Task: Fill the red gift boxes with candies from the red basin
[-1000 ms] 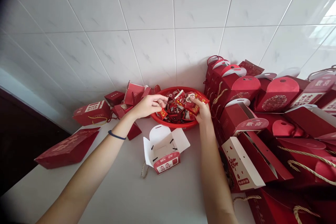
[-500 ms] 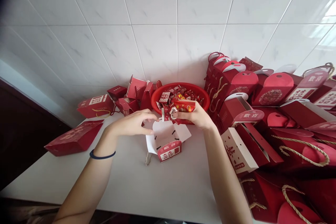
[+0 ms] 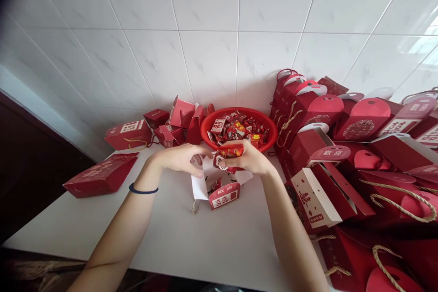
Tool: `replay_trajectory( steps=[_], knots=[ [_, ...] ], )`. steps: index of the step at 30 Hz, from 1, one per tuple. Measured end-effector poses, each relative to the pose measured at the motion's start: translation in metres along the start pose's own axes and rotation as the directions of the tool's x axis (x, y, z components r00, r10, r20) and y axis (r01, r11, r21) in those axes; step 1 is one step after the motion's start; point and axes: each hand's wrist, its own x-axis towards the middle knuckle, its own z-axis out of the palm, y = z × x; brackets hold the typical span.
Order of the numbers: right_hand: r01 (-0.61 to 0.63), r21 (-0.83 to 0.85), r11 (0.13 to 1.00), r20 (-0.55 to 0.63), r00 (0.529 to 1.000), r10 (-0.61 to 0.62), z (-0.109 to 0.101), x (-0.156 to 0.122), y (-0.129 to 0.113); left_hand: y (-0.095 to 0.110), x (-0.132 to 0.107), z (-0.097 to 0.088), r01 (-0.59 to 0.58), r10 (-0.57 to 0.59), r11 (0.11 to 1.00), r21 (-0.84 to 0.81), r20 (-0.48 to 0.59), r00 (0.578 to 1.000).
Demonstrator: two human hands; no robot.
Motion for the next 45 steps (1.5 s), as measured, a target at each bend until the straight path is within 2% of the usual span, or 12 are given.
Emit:
replay_trajectory(
  steps=[4,8,12,15,19,23,26,30,32,34,39,45],
  knots=[
    [0.007,-0.085,0.996,-0.003,1.000,-0.007,0.009,0.005,0.002,0.007,0.002,-0.004,-0.038,0.038,0.999,0.016,0.022,0.999],
    [0.102,-0.089,0.991,-0.160,0.980,-0.115,0.012,0.006,0.005,0.006,0.004,-0.005,-0.050,0.050,0.999,0.006,0.021,0.999],
    [0.073,0.078,0.994,-0.335,0.941,-0.043,0.013,0.006,0.007,0.003,0.009,-0.007,-0.065,0.065,0.998,0.020,0.027,0.998],
    [0.016,0.128,0.992,-0.317,0.948,0.026,0.020,0.008,0.009,0.005,0.010,-0.009,-0.088,0.087,0.996,0.006,0.034,0.996],
    [-0.092,-0.133,0.987,-0.239,0.969,0.058,0.026,0.010,0.014,0.006,0.010,-0.010,-0.102,0.103,0.995,-0.022,0.051,0.993],
    [-0.047,-0.331,0.942,-0.303,0.951,-0.059,0.020,0.005,0.013,0.000,0.010,-0.007,-0.063,0.065,0.997,-0.036,0.055,0.996],
    [-0.021,-0.391,0.920,-0.254,0.963,-0.086,0.019,-0.002,0.009,-0.004,0.011,-0.004,-0.069,0.071,0.996,-0.050,0.047,0.996],
    [-0.088,-0.649,0.756,-0.105,0.994,0.025,0.030,-0.009,0.005,-0.005,0.010,-0.003,-0.072,0.073,0.997,-0.029,0.021,0.997],
    [-0.139,-0.744,0.654,-0.115,0.990,0.078,0.035,-0.010,0.005,-0.005,0.010,-0.002,-0.063,0.064,0.998,-0.021,0.017,0.998],
    [-0.171,-0.768,0.617,-0.148,0.985,0.089,0.036,-0.007,0.005,-0.005,0.009,0.000,-0.054,0.055,0.998,-0.025,0.020,0.998],
    [-0.203,-0.595,0.777,-0.012,0.970,0.244,0.028,0.003,0.009,-0.005,0.005,0.004,-0.052,0.052,0.998,-0.036,0.002,0.999],
    [-0.265,-0.428,0.864,-0.105,0.964,0.243,0.028,0.003,0.012,-0.010,0.001,0.009,-0.064,0.063,0.997,-0.033,-0.021,0.998]
  ],
)
